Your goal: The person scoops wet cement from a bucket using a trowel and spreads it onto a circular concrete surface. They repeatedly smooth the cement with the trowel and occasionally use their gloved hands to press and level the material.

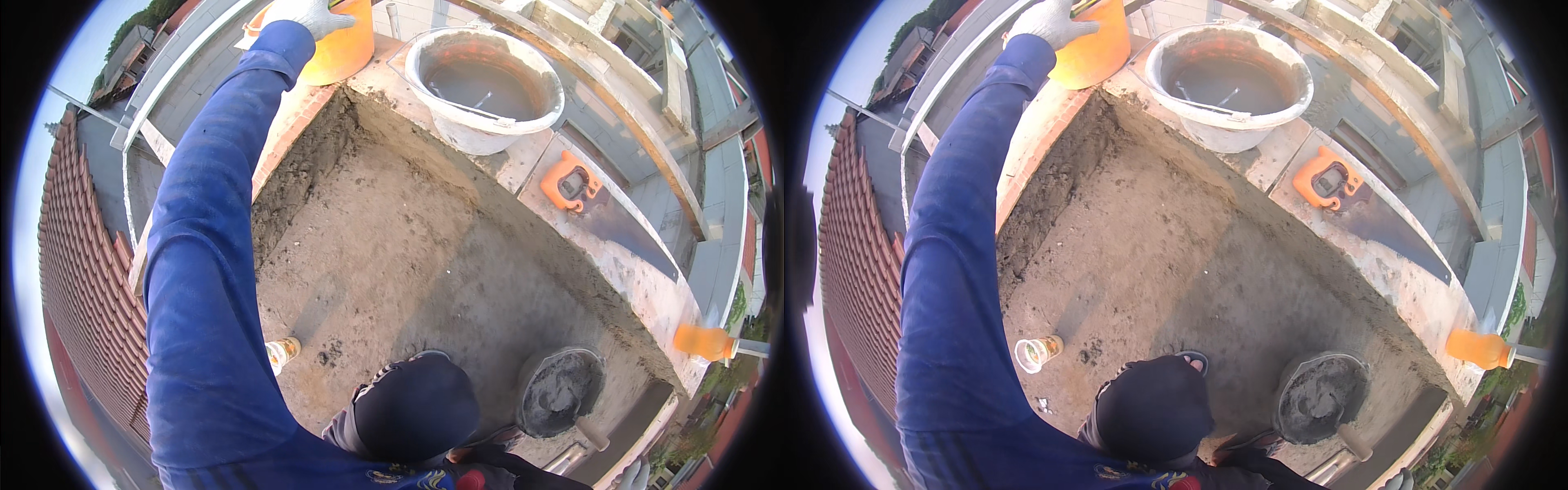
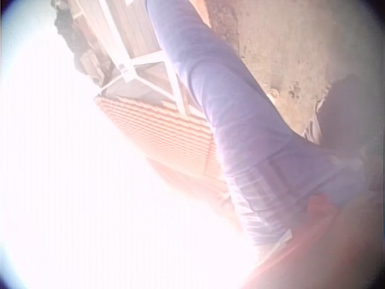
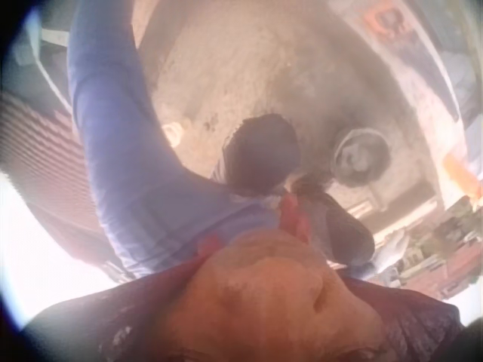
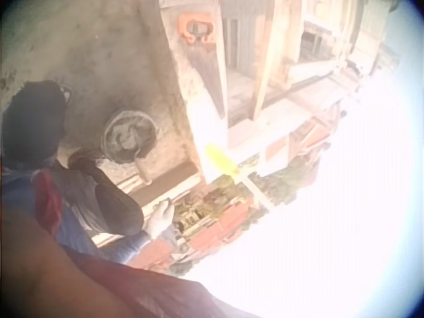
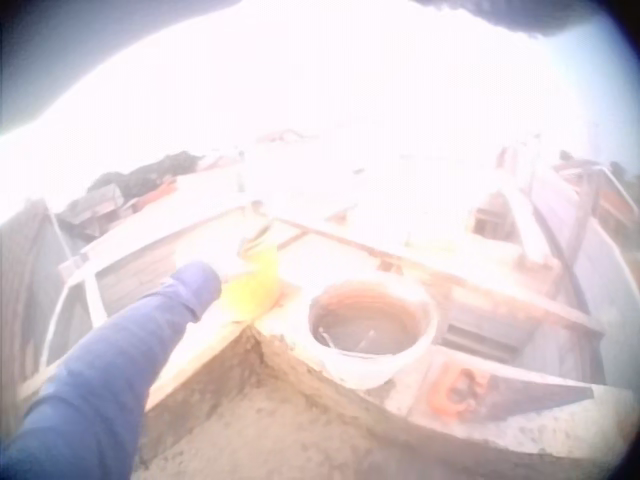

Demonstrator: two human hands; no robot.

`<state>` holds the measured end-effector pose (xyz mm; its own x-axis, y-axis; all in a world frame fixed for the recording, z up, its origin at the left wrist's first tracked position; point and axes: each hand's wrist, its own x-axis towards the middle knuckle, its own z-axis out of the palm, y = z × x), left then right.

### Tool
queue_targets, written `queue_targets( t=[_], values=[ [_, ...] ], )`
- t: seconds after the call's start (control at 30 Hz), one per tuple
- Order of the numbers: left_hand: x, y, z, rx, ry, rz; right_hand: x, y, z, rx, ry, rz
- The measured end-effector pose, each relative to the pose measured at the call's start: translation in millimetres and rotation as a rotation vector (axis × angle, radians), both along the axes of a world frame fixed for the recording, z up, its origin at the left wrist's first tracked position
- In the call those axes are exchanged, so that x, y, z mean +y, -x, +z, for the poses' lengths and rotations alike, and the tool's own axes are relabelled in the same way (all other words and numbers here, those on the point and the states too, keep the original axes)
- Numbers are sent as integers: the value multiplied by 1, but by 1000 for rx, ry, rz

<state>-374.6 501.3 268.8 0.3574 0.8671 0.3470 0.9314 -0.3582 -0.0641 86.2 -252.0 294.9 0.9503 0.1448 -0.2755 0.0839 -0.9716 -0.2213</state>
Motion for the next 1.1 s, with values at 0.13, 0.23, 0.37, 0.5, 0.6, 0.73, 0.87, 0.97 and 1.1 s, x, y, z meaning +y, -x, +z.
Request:
queue_targets(
  t=[0.13,0.23,0.37,0.5,0.6,0.73,0.87,0.97,1.1],
  values=[
    [13,28,1,38,-556,-248,-91,-98,-69,41,-215,170],
    [-82,-20,-15,-330,-118,-390,22,-33,-6,-139,-82,377],
    [-259,-185,-47,-172,88,-762,34,-35,-24,-110,-387,507],
    [-267,-280,-117,-42,246,-843,41,-29,-34,-28,-327,539],
    [-247,-323,-144,397,282,-566,22,-41,-31,-115,-387,593],
    [-225,-326,-154,302,360,-578,11,-44,-21,-109,-468,512],
    [-251,-295,-150,28,365,-695,4,-46,-18,-32,-456,477],
    [-294,-284,-121,-329,526,-674,-16,-58,-37,0,-441,396],
    [-312,-219,-91,-716,419,-569,-18,-57,-41,43,-505,392]
  ],
)
